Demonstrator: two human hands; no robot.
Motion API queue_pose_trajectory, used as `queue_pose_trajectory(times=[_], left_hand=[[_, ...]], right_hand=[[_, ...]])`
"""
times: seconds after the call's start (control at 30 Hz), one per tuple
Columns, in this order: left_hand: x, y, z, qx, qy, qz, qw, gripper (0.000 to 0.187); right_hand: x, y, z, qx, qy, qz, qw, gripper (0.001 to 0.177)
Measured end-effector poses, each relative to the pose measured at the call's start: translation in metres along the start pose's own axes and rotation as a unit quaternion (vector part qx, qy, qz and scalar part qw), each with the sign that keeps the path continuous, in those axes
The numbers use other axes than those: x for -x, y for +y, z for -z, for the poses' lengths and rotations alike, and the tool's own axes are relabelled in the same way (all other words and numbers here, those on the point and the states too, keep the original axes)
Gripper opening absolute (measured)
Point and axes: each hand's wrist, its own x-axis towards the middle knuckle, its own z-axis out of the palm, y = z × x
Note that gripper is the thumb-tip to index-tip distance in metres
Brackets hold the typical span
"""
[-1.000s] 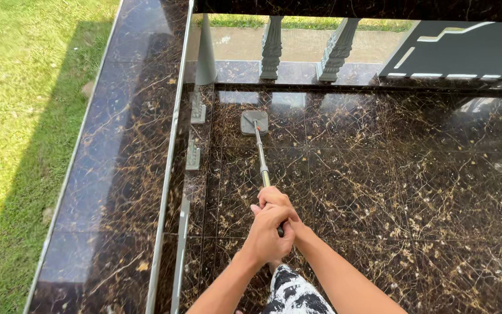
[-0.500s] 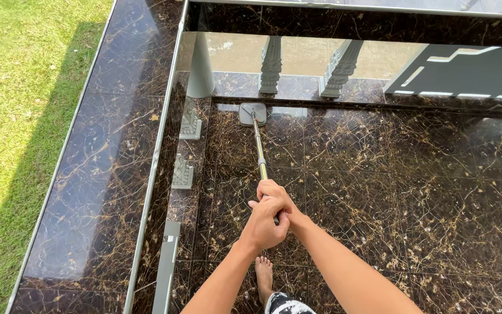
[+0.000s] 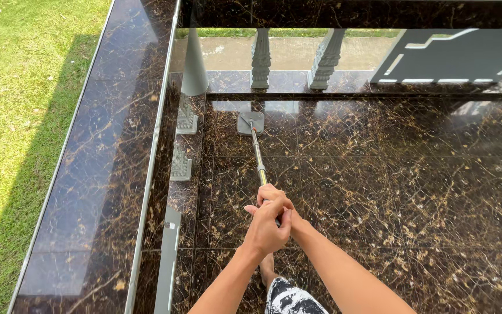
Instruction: The person pushes and pulls a mop across the tiled floor of a balcony.
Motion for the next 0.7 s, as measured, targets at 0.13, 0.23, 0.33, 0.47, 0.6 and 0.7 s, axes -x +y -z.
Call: queue_pose_trajectory(times=[0.13, 0.23, 0.33, 0.47, 0.6, 0.7], left_hand=[[0.059, 0.024, -0.007, 0.020, 0.006, -0.012, 1.000, 0.013], [0.105, 0.046, -0.009, 0.044, -0.005, 0.028, 0.999, 0.012], [0.138, 0.064, -0.010, 0.063, -0.005, 0.036, 0.997, 0.011], [0.174, 0.073, -0.015, 0.075, 0.011, 0.001, 0.997, 0.012], [0.185, 0.072, -0.020, 0.055, 0.022, -0.013, 0.998, 0.012], [0.190, 0.069, -0.021, 0.073, 0.017, -0.010, 0.997, 0.014]], right_hand=[[0.055, -0.033, -0.014, 0.013, 0.006, -0.006, 1.000, 0.052], [0.096, -0.060, -0.023, 0.019, 0.009, -0.015, 1.000, 0.052], [0.125, -0.081, -0.026, 0.035, 0.011, -0.022, 0.999, 0.053], [0.154, -0.100, -0.032, 0.041, 0.001, -0.015, 0.999, 0.055], [0.165, -0.106, -0.033, 0.048, 0.007, 0.025, 0.999, 0.058], [0.169, -0.098, -0.034, 0.072, -0.016, 0.015, 0.997, 0.059]])
